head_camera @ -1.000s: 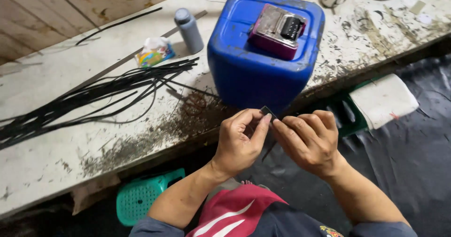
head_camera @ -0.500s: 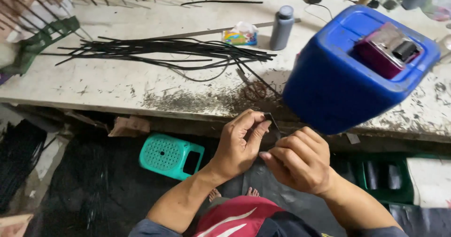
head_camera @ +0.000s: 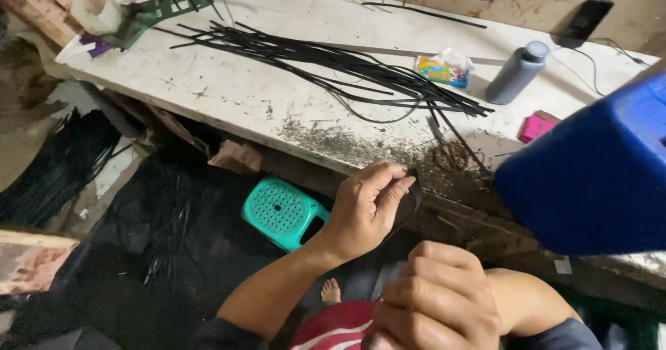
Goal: The person cuts a black cord into a shorter segment using scissors, then uses a small tool to scrape or clean the cord's surface. Finally, the person hangs the cord on a wall rack with other cords.
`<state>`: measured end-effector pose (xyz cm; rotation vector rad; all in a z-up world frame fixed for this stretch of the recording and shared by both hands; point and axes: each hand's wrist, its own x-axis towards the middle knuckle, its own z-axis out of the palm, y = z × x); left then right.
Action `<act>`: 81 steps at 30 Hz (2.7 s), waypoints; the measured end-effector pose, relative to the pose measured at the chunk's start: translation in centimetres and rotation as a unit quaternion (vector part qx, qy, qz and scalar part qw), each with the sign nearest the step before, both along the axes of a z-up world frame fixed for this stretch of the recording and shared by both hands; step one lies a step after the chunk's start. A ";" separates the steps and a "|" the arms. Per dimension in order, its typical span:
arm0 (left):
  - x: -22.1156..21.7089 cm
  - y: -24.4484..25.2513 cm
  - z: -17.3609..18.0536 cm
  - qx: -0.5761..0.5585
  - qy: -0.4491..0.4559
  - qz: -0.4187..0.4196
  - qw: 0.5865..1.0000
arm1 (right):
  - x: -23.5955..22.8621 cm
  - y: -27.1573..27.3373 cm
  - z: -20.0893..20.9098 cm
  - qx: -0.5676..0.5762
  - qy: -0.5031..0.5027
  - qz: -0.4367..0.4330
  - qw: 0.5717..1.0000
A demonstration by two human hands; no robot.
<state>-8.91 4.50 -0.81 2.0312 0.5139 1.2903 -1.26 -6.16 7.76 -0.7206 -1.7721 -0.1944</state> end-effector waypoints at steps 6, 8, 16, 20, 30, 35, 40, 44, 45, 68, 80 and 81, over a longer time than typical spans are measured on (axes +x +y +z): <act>-2.6 0.7 2.2 0.004 0.027 0.011 1.000 | 2.1 1.3 -0.6 -0.081 -0.091 0.288 0.950; -3.2 0.9 2.6 0.008 0.036 0.022 0.999 | 1.9 2.0 -0.5 -0.065 -0.115 0.331 0.934; -4.6 1.7 3.5 0.021 0.046 0.046 0.998 | 2.4 4.0 -1.7 -0.100 -0.196 0.507 0.833; -5.0 1.8 3.6 0.009 0.046 0.045 0.998 | 1.1 3.8 -1.5 -0.128 -0.144 0.497 0.846; -6.0 4.1 4.5 0.030 0.041 0.076 0.996 | -0.8 3.7 1.3 -0.065 -0.071 0.195 0.976; -7.2 4.3 6.0 0.035 0.045 0.097 0.994 | 2.0 7.3 -7.7 0.008 -0.033 -0.030 0.999; -7.4 4.3 6.5 0.000 0.053 0.095 0.994 | 2.0 9.7 -13.0 -0.005 -0.029 -0.152 0.988; -7.6 4.3 6.4 -0.002 0.073 0.114 0.991 | 1.8 10.7 -15.1 -0.019 -0.039 -0.211 0.977; -7.7 4.3 6.4 -0.005 0.076 0.125 0.989 | 1.8 10.8 -15.3 -0.027 -0.042 -0.223 0.974; -10.5 2.6 9.2 0.085 0.064 0.218 0.970 | 1.3 12.0 -22.5 -0.065 -0.083 -0.214 0.971; -11.9 2.3 9.7 0.101 0.057 0.242 0.963 | 2.0 13.3 -26.1 -0.096 -0.129 -0.206 0.965; -11.9 2.2 9.8 0.102 0.056 0.244 0.963 | 2.1 13.6 -26.5 -0.100 -0.132 -0.202 0.965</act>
